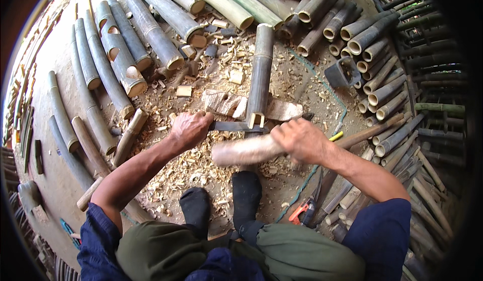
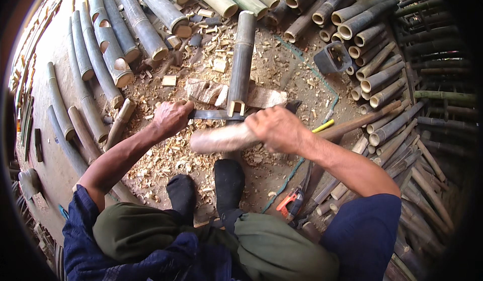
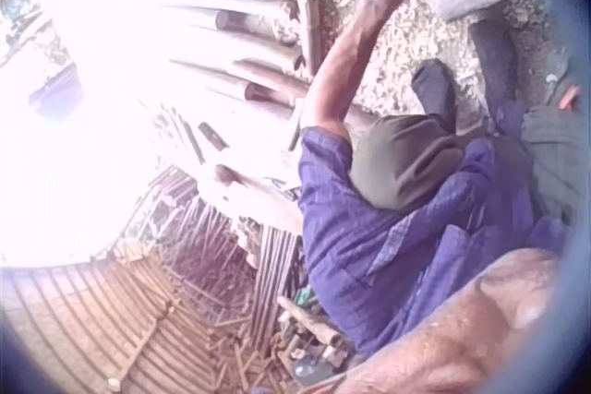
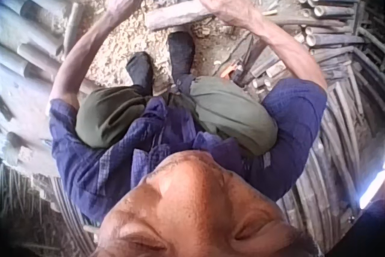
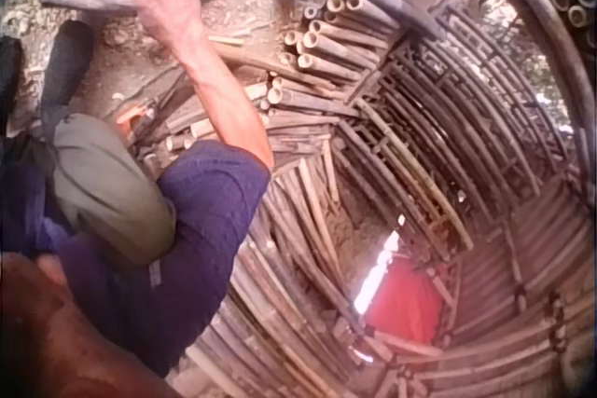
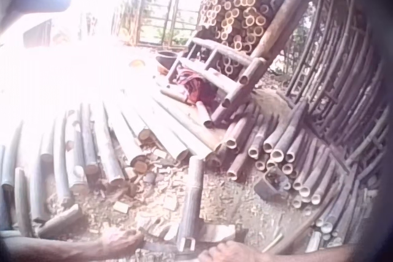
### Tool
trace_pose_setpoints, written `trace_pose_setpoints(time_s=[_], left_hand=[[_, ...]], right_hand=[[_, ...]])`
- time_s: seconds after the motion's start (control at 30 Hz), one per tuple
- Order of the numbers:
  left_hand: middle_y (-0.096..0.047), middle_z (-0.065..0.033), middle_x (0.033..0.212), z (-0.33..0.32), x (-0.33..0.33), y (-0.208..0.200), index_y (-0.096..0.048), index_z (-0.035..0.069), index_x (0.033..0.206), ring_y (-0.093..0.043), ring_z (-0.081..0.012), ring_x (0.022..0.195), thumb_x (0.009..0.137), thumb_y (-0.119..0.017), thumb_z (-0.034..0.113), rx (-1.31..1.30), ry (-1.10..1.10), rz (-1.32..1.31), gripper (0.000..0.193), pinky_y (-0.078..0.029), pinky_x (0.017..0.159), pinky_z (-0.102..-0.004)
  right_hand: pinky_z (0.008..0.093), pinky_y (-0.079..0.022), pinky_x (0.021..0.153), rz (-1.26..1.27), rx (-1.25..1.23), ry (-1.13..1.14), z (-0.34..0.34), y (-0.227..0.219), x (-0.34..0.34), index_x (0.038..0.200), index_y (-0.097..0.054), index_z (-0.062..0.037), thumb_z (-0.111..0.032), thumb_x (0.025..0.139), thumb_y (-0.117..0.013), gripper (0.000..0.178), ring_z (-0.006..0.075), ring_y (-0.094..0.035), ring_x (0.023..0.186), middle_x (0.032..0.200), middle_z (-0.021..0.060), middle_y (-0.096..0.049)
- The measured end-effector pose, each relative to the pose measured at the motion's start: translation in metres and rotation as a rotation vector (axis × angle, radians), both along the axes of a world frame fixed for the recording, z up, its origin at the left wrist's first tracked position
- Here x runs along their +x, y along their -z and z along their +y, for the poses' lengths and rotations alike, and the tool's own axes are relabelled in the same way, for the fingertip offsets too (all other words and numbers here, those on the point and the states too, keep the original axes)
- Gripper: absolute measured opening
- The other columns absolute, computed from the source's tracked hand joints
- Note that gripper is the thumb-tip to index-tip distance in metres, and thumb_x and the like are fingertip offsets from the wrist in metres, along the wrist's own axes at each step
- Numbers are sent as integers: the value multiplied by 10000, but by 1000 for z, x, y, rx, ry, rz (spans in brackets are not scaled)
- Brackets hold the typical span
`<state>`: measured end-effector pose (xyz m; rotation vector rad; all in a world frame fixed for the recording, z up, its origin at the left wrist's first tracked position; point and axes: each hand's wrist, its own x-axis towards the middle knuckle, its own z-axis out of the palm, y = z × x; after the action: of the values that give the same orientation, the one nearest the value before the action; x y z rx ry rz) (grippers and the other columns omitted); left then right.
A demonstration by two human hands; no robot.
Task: The person carves a rectangular opening into a bamboo segment using a chisel and a wooden mallet. They repeatedly strike the chisel to remove material, then use a smaller tool to refine the edges of the opening.
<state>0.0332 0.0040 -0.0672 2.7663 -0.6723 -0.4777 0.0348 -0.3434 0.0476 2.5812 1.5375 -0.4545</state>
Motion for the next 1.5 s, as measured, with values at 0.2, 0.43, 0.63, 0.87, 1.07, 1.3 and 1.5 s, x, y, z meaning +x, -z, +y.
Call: trace_pose_setpoints(time_s=[0.2,0.43,0.63,0.87,1.07,1.3,1.5], left_hand=[[-685,-144,821,-8,3,-1,-613,68,971,-691,-334,629,974,-626,158,-25,33,-49,91,-524,527,-498],[-730,-123,849,8,15,6,-696,42,1081,-724,-269,685,963,-708,184,-280,113,10,185,-598,557,-430],[-812,-84,910,6,73,-11,-820,91,1127,-749,-182,775,825,-911,235,-266,175,556,347,-589,657,-343],[-621,34,626,14,84,-22,-808,69,993,-528,-66,491,901,-854,442,-740,-221,812,386,-394,430,-250],[-591,-139,585,-2,82,-35,-749,18,815,-584,-314,542,1016,-614,624,-282,179,221,653,-456,569,-488],[-642,-91,594,-4,74,-28,-759,115,770,-609,-248,505,998,-627,624,-71,189,40,573,-429,456,-427],[-643,-63,591,-3,71,-26,-771,134,794,-613,-227,506,1002,-612,642,-8,183,12,572,-440,463,-419]], right_hand=[[364,-578,704,19,338,-46,-23,12,22,1018,-625,-70,-149,730,-836,365,242,-687,801,887,62,-673],[429,-623,687,-70,258,159,-18,-27,17,1104,-531,-49,-275,645,-949,661,258,-714,788,844,100,-629],[373,-577,855,357,812,900,-16,-44,3,1214,-565,14,-211,782,-826,552,220,-702,891,1060,137,-713],[319,-572,694,846,1107,1227,-28,-56,-15,1334,-529,17,-250,822,-768,625,152,-658,722,940,75,-653],[309,-584,643,870,1128,1343,-17,-52,-22,1361,-498,37,-305,815,-759,695,166,-668,692,901,110,-663],[293,-578,676,840,1117,1246,-8,-54,-21,1404,-470,44,-260,825,-756,713,143,-663,733,945,111,-659],[421,-568,913,484,1043,996,-2,-28,-29,1375,-473,29,-214,851,-767,648,274,-679,1038,1202,161,-636]])
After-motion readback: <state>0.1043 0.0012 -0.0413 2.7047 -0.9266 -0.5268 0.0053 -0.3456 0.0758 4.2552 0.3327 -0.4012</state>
